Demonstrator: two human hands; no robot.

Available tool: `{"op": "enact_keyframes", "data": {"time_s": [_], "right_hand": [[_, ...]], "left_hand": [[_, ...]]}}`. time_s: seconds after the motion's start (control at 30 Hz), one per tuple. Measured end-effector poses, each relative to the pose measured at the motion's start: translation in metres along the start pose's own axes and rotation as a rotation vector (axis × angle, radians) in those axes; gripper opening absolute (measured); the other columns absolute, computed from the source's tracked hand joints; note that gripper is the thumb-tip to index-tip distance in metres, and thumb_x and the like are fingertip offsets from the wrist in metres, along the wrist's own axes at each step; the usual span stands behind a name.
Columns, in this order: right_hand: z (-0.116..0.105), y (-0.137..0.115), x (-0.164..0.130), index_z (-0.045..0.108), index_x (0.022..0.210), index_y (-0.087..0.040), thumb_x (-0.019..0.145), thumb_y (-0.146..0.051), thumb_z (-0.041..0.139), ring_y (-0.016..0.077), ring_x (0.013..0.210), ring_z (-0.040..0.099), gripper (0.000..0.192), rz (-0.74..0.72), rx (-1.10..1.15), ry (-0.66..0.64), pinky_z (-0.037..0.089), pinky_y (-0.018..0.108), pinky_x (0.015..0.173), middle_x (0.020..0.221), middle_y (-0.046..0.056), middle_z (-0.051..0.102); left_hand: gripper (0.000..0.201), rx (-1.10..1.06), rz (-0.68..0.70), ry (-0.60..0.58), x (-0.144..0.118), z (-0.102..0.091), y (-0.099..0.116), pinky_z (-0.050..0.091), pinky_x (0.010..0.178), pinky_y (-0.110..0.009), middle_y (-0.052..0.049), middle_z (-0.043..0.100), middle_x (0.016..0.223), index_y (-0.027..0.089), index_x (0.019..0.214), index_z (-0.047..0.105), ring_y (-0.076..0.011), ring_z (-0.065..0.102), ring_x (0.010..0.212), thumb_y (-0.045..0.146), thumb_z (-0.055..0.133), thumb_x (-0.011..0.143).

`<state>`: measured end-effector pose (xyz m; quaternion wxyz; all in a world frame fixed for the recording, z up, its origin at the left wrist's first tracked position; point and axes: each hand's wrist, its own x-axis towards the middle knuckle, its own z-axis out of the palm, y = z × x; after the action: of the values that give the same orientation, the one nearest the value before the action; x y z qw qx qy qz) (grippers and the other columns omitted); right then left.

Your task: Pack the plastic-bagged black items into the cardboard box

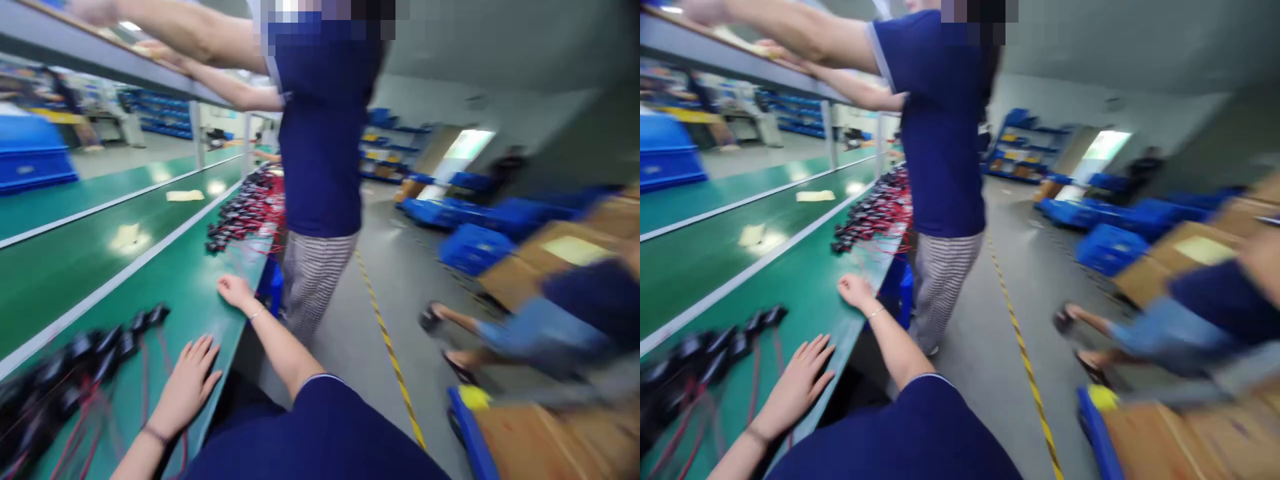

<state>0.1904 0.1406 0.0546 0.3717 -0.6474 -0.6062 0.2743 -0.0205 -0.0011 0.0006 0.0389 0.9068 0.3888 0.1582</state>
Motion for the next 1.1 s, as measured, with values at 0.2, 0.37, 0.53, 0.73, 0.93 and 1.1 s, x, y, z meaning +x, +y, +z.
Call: {"op": "enact_keyframes", "data": {"time_s": [0.2, 0.37, 0.53, 0.73, 0.93, 1.1], "right_hand": [[0.005, 0.036, 0.024, 0.068, 0.096, -0.019, 0.08, -0.043, 0.059, 0.0276, 0.094, 0.068, 0.031, -0.038, -0.046, -0.092, 0.052, 0.049, 0.099, 0.097, 0.012, 0.075], [0.039, 0.057, 0.039, 0.066, 0.108, -0.013, 0.072, -0.066, 0.057, 0.0303, 0.092, 0.068, 0.064, -0.086, -0.009, -0.109, 0.054, 0.05, 0.093, 0.099, 0.017, 0.072], [0.09, -0.005, 0.02, 0.055, 0.139, -0.01, 0.085, -0.074, 0.054, 0.0365, 0.125, 0.058, 0.084, -0.528, -0.045, -0.289, 0.053, 0.051, 0.097, 0.135, 0.026, 0.059], [0.141, -0.082, 0.006, 0.047, 0.151, -0.008, 0.097, -0.068, 0.037, 0.0365, 0.137, 0.049, 0.082, -0.765, -0.313, -0.532, 0.042, 0.055, 0.113, 0.146, 0.024, 0.054], [0.156, -0.091, -0.015, 0.052, 0.15, -0.016, 0.101, -0.065, 0.026, 0.0355, 0.133, 0.053, 0.074, -0.93, -0.519, -0.568, 0.05, 0.054, 0.105, 0.134, 0.018, 0.064], [0.158, -0.089, -0.017, 0.054, 0.149, -0.014, 0.099, -0.075, 0.018, 0.0368, 0.128, 0.057, 0.087, -1.034, -0.494, -0.514, 0.053, 0.054, 0.099, 0.14, 0.018, 0.062]], "left_hand": [[0.053, -0.234, -0.117, -0.268, 0.022, -0.062, 0.027, 0.034, 0.124, -0.059, -0.022, 0.048, 0.156, 0.011, 0.142, 0.061, -0.0357, 0.041, 0.149, 0.038, 0.068, 0.097], [0.053, -0.177, -0.128, -0.238, 0.014, -0.111, 0.021, 0.044, 0.117, -0.052, -0.023, 0.046, 0.157, 0.008, 0.144, 0.058, -0.0353, 0.044, 0.146, 0.042, 0.058, 0.102], [0.05, -0.156, -0.277, 0.045, -0.048, -0.177, 0.008, 0.04, 0.122, -0.042, -0.024, 0.05, 0.153, 0.005, 0.138, 0.062, -0.0318, 0.046, 0.146, 0.039, 0.06, 0.102], [0.037, 0.128, -0.968, 0.624, -0.222, -0.25, 0.016, 0.042, 0.12, -0.046, -0.015, 0.059, 0.146, 0.018, 0.128, 0.068, -0.0266, 0.053, 0.139, 0.04, 0.059, 0.1], [0.054, 0.387, -1.84, 0.84, -0.407, -0.261, 0.034, 0.038, 0.121, -0.05, -0.02, 0.064, 0.136, 0.009, 0.125, 0.066, -0.0327, 0.056, 0.134, 0.047, 0.054, 0.088], [0.07, -0.023, -1.939, 0.984, -0.442, -0.247, 0.018, 0.034, 0.124, -0.044, -0.021, 0.051, 0.154, 0.005, 0.146, 0.052, -0.0286, 0.048, 0.144, 0.052, 0.039, 0.096]]}}
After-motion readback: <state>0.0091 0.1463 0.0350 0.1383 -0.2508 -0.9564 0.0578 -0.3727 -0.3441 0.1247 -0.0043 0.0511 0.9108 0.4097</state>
